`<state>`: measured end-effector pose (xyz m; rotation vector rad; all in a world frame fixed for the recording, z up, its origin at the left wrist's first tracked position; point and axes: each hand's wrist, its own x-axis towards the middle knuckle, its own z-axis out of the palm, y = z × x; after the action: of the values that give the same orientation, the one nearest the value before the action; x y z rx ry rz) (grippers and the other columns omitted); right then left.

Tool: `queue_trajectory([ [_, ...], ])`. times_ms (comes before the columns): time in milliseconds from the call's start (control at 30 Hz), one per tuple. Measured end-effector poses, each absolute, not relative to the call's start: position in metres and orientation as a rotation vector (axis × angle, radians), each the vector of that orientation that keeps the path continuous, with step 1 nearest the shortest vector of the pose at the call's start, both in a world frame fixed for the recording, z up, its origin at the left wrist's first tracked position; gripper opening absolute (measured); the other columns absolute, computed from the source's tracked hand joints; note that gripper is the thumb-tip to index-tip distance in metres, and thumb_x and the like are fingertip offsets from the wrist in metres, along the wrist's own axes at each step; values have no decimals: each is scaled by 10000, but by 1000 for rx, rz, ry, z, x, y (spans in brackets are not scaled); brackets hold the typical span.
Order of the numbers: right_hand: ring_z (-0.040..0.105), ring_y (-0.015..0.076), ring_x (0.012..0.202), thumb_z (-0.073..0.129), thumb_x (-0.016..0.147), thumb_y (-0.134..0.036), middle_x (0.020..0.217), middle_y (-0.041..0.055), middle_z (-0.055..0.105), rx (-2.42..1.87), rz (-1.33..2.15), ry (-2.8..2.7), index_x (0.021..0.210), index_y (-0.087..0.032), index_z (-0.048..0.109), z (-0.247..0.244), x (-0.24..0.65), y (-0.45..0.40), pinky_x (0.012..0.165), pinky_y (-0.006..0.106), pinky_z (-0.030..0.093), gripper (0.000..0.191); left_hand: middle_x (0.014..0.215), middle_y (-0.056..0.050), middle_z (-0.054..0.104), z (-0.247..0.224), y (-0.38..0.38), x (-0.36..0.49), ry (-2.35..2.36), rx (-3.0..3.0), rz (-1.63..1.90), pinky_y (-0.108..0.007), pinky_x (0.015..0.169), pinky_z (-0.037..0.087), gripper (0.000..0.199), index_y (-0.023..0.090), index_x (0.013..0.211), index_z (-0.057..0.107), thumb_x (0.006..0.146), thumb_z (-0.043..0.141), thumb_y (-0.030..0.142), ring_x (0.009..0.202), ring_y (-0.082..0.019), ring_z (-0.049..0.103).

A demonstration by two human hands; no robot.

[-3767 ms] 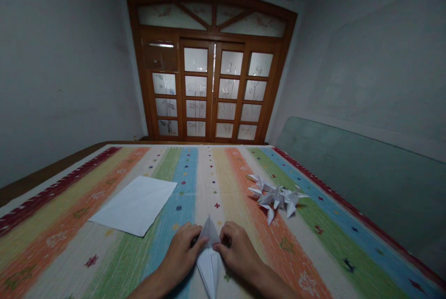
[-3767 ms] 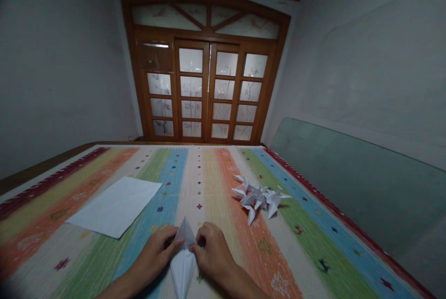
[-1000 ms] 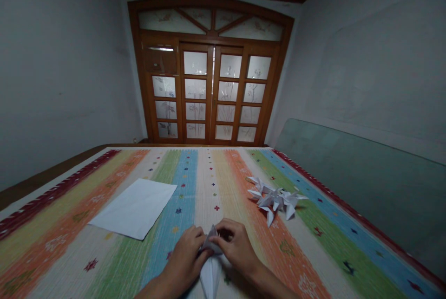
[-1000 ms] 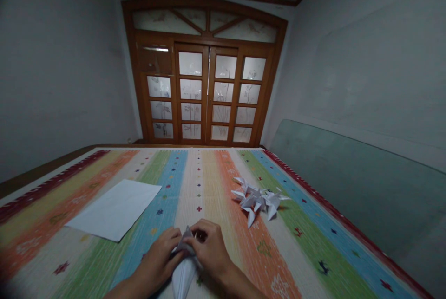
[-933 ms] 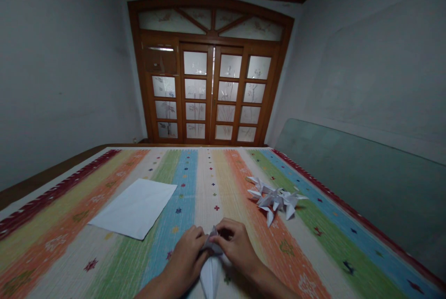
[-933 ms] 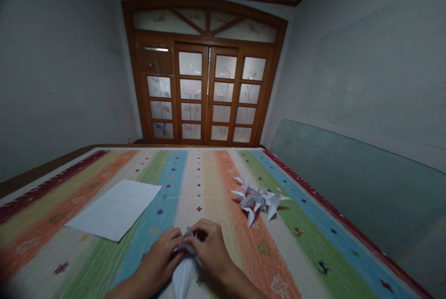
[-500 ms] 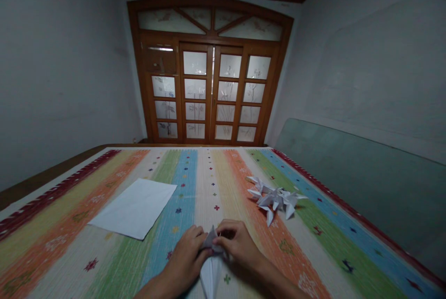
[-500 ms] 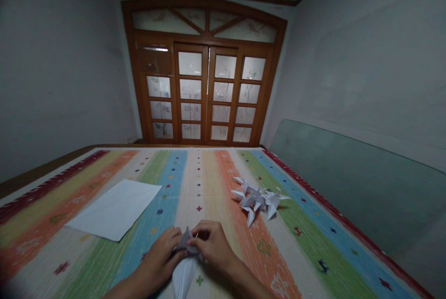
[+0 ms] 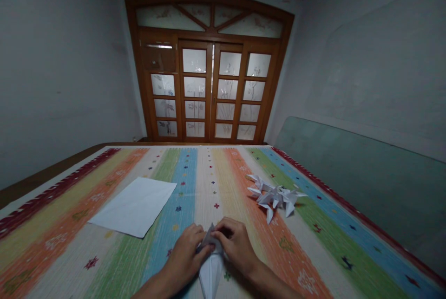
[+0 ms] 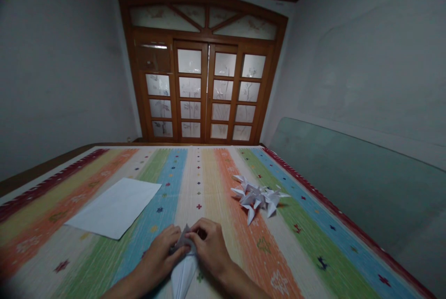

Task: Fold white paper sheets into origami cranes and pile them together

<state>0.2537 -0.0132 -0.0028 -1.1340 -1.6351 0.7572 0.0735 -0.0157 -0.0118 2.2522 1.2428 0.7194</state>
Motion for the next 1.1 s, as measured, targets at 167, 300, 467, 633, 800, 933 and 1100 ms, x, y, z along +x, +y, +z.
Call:
queue_trajectory([
  [167, 595, 156, 669, 713, 740, -90, 746, 6, 709, -1089, 900, -1783, 865, -162, 774, -2, 265, -12, 632, 239, 441, 156, 978, -82, 706, -22, -14, 68, 1180, 2188, 819, -385, 920, 477, 203, 197, 953, 712, 998, 577, 341, 969, -267, 621],
  [300, 568, 150, 651, 702, 733, -72, 694, -19, 669, -1140, 929, -1843, 826, -160, 762, -10, 271, -11, 620, 237, 412, 142, 981, -89, 710, -23, -13, 67, 1166, 2158, 847, -385, 927, 480, 253, 194, 947, 692, 1011, 524, 372, 970, -269, 623],
  [467, 576, 169, 699, 678, 751, -55, 748, -8, 670, -1218, 806, -1881, 861, -180, 726, -16, 267, -18, 661, 252, 412, 173, 887, -69, 701, -19, -14, 70, 1188, 2128, 846, -371, 880, 494, 325, 206, 835, 668, 1015, 484, 405, 896, -257, 624],
  [633, 633, 219, 874, 574, 793, -3, 927, 49, 693, -1253, 644, -1947, 1000, -193, 641, -19, 263, -28, 807, 296, 447, 290, 1060, -103, 731, -16, -15, 69, 1236, 2065, 848, -400, 940, 473, 210, 204, 1069, 681, 946, 566, 330, 1020, -291, 636],
  [800, 637, 219, 844, 563, 797, 5, 935, 48, 675, -1262, 671, -1946, 1092, -207, 549, -20, 261, -30, 775, 296, 457, 363, 964, -30, 717, -5, -19, 67, 1174, 1986, 828, -312, 826, 473, 442, 213, 1200, 560, 773, 635, 126, 888, -233, 648],
  [933, 616, 209, 801, 570, 804, 0, 902, 39, 647, -1271, 621, -1968, 1071, -203, 510, -21, 261, -31, 733, 287, 456, 340, 808, 36, 640, -6, -19, 65, 1219, 1938, 875, -274, 726, 434, 347, 231, 1035, 479, 746, 625, 104, 757, -194, 598],
  [1100, 611, 214, 856, 559, 859, -3, 920, 54, 656, -1244, 497, -2115, 909, -199, 582, -15, 261, -33, 777, 305, 465, 204, 826, 4, 630, -8, -18, 62, 1262, 2014, 862, -295, 730, 416, 156, 226, 835, 492, 811, 631, 158, 773, -207, 580],
])
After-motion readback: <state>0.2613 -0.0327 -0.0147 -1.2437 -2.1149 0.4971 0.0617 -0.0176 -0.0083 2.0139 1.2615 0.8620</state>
